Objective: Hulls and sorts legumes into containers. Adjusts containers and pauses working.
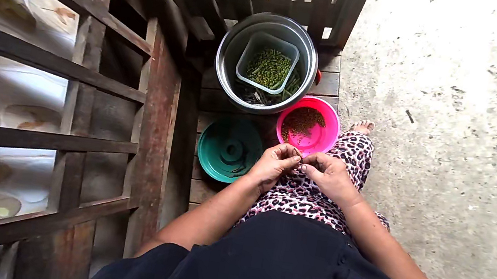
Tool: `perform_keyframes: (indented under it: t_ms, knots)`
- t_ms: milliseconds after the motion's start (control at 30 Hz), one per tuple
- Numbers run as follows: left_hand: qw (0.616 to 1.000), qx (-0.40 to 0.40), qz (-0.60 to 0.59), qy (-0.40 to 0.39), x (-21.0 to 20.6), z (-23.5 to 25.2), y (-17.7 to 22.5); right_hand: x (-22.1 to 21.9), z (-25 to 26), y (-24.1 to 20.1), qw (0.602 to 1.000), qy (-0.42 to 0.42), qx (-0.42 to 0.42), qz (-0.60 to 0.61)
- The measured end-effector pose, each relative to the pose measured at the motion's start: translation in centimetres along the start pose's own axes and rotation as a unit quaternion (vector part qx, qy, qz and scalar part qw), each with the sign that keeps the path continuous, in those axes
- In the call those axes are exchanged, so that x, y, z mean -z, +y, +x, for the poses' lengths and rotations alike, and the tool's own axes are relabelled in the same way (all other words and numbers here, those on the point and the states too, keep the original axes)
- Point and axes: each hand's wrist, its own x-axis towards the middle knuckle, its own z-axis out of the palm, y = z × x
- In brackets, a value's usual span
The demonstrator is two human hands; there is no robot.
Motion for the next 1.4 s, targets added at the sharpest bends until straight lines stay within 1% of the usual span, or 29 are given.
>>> perform_keyframes:
  t_ms: [100, 167, 233, 300, 367, 433, 500, 567, 600, 633, 700, 800, 867, 933, 1000, 1100, 1200, 1267, 1333, 1400]
  knots:
    - [0.999, -0.001, -0.034, 0.001, -0.5, 0.0, -0.5, -0.2, 0.1, -0.3, 1.000, 0.012, -0.022, 0.012]
    - [0.998, 0.006, -0.064, -0.016, 0.0, 0.0, -0.5, -0.1, 0.1, -0.1, 0.999, 0.018, -0.024, 0.027]
    - [0.997, -0.005, -0.075, -0.022, 0.8, 0.0, -0.2, 0.1, 0.1, -0.1, 1.000, 0.028, -0.003, -0.010]
    - [0.998, -0.037, -0.051, -0.001, 1.4, 0.0, 0.2, 0.2, -0.1, -0.2, 0.996, 0.041, 0.024, -0.069]
    - [0.996, -0.085, 0.015, 0.009, 1.8, -0.1, 0.7, 0.0, -0.2, -0.2, 0.989, 0.049, 0.058, -0.127]
    - [0.978, -0.161, 0.132, -0.015, 2.2, 0.3, 1.0, -0.1, -0.1, -0.3, 0.978, 0.053, 0.097, -0.177]
    - [0.932, -0.229, 0.277, -0.054, 2.3, 0.5, 1.5, -0.2, 0.0, -0.2, 0.965, 0.059, 0.137, -0.216]
    - [0.890, -0.246, 0.378, -0.071, 1.9, 0.4, 1.9, -0.3, 0.0, -0.2, 0.954, 0.064, 0.160, -0.244]
    - [0.882, -0.246, 0.394, -0.074, 1.8, 0.4, 1.9, -0.4, 0.0, -0.2, 0.951, 0.065, 0.166, -0.253]
    - [0.884, -0.240, 0.394, -0.075, 1.7, 0.5, 1.9, -0.4, 0.0, -0.1, 0.949, 0.066, 0.168, -0.258]
    - [0.903, -0.214, 0.365, -0.074, 1.7, 0.5, 1.6, -0.4, -0.1, 0.0, 0.948, 0.065, 0.168, -0.264]
    - [0.931, -0.152, 0.325, -0.068, 1.7, 0.4, 1.6, -0.5, 0.0, 0.1, 0.943, 0.063, 0.178, -0.276]
    - [0.940, -0.120, 0.310, -0.077, 1.8, 0.3, 1.6, -0.7, 0.1, 0.3, 0.933, 0.061, 0.199, -0.294]
    - [0.938, -0.116, 0.314, -0.093, 2.0, 0.3, 1.7, -0.8, 0.3, 0.4, 0.923, 0.062, 0.221, -0.310]
    - [0.915, -0.162, 0.354, -0.102, 2.2, 0.4, 1.7, -0.8, 0.5, 0.5, 0.913, 0.065, 0.240, -0.324]
    - [0.857, -0.258, 0.435, -0.104, 1.8, 0.4, 1.5, -1.0, 0.6, 0.5, 0.900, 0.071, 0.255, -0.346]
    - [0.797, -0.346, 0.490, -0.070, 1.1, 0.5, 0.7, -1.1, 0.8, 0.6, 0.899, 0.087, 0.250, -0.350]
    - [0.775, -0.388, 0.496, -0.047, 0.8, 0.6, 0.1, -1.1, 0.8, 0.7, 0.912, 0.097, 0.224, -0.330]
    - [0.777, -0.399, 0.486, -0.034, 0.7, 0.9, -0.1, -1.1, 0.8, 0.5, 0.943, 0.098, 0.164, -0.273]
    - [0.787, -0.403, 0.467, -0.021, 0.5, 1.2, -0.3, -0.9, 0.9, 0.3, 0.978, 0.089, 0.081, -0.172]
